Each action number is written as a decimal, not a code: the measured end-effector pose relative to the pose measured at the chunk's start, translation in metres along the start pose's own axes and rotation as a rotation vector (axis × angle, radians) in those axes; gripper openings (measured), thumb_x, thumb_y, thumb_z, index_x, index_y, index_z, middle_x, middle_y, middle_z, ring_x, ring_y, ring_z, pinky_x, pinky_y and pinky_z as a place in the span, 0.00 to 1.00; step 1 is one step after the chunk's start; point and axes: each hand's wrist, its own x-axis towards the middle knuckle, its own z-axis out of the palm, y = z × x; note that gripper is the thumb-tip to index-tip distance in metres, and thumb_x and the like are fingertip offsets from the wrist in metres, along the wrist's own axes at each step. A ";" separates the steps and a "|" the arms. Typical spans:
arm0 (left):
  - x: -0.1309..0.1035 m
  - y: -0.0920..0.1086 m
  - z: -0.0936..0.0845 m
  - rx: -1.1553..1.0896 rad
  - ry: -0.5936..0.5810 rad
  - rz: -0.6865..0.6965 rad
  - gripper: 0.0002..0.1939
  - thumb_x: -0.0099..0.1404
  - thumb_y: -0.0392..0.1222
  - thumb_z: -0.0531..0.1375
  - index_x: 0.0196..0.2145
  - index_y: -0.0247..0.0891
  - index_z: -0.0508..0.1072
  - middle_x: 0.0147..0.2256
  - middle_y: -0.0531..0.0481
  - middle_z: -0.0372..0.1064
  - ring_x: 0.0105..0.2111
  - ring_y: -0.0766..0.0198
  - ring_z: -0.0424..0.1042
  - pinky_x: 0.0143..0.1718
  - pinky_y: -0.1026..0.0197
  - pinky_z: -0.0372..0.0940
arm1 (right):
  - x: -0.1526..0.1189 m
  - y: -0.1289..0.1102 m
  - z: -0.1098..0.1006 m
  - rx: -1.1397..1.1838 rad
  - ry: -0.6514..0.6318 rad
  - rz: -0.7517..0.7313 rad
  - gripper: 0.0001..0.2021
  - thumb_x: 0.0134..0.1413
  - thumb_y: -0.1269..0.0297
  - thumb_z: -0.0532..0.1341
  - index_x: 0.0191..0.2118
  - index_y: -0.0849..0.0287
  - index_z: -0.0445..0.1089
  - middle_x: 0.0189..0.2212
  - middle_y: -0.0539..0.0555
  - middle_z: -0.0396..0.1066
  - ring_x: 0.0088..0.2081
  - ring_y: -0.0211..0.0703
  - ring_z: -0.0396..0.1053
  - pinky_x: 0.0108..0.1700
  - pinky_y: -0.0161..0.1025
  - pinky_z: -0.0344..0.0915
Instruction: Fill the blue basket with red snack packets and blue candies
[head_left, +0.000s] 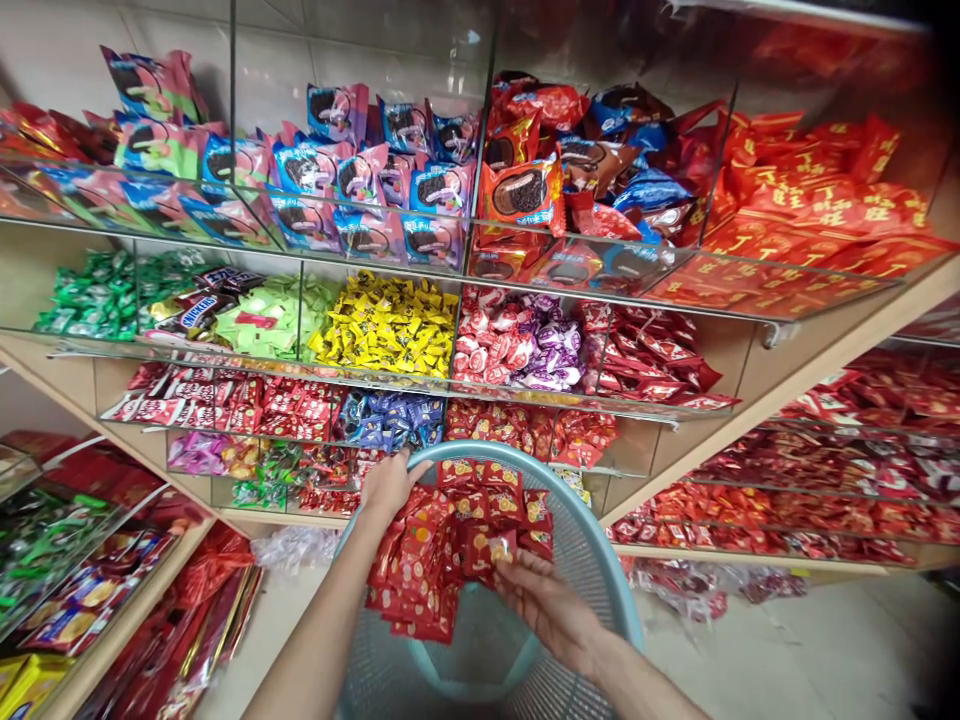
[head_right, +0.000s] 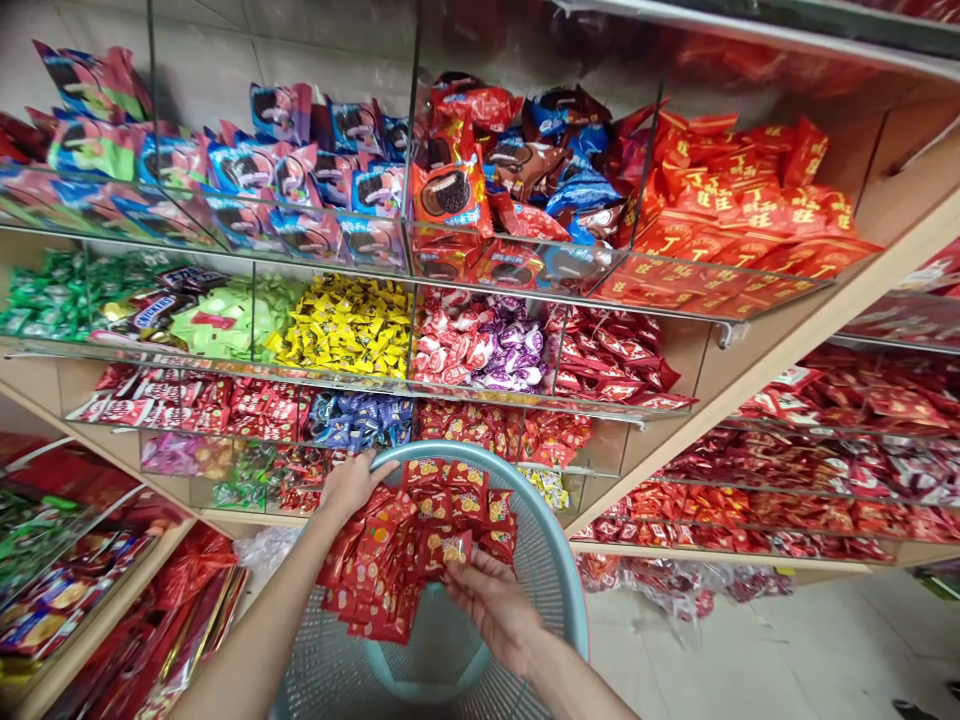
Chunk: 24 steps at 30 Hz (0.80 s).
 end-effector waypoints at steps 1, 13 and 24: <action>0.000 0.000 0.000 0.001 -0.002 -0.003 0.28 0.59 0.61 0.42 0.44 0.39 0.64 0.36 0.41 0.69 0.37 0.56 0.69 0.37 0.60 0.59 | 0.000 0.006 -0.002 0.008 0.026 0.024 0.12 0.30 0.72 0.68 0.27 0.63 0.68 0.26 0.51 0.72 0.28 0.34 0.69 0.33 0.30 0.65; 0.000 0.000 0.000 0.010 0.002 -0.002 0.28 0.58 0.61 0.42 0.43 0.39 0.65 0.36 0.41 0.70 0.37 0.55 0.69 0.36 0.59 0.60 | 0.010 0.023 -0.013 0.150 0.217 0.084 0.12 0.31 0.64 0.68 0.26 0.62 0.68 0.20 0.48 0.70 0.21 0.31 0.66 0.24 0.28 0.63; 0.001 0.000 0.000 0.013 0.000 -0.001 0.27 0.59 0.60 0.42 0.44 0.38 0.65 0.36 0.40 0.69 0.36 0.56 0.69 0.36 0.60 0.60 | 0.014 0.023 -0.018 0.158 0.193 0.041 0.12 0.27 0.69 0.69 0.25 0.63 0.69 0.24 0.52 0.73 0.29 0.37 0.70 0.34 0.32 0.67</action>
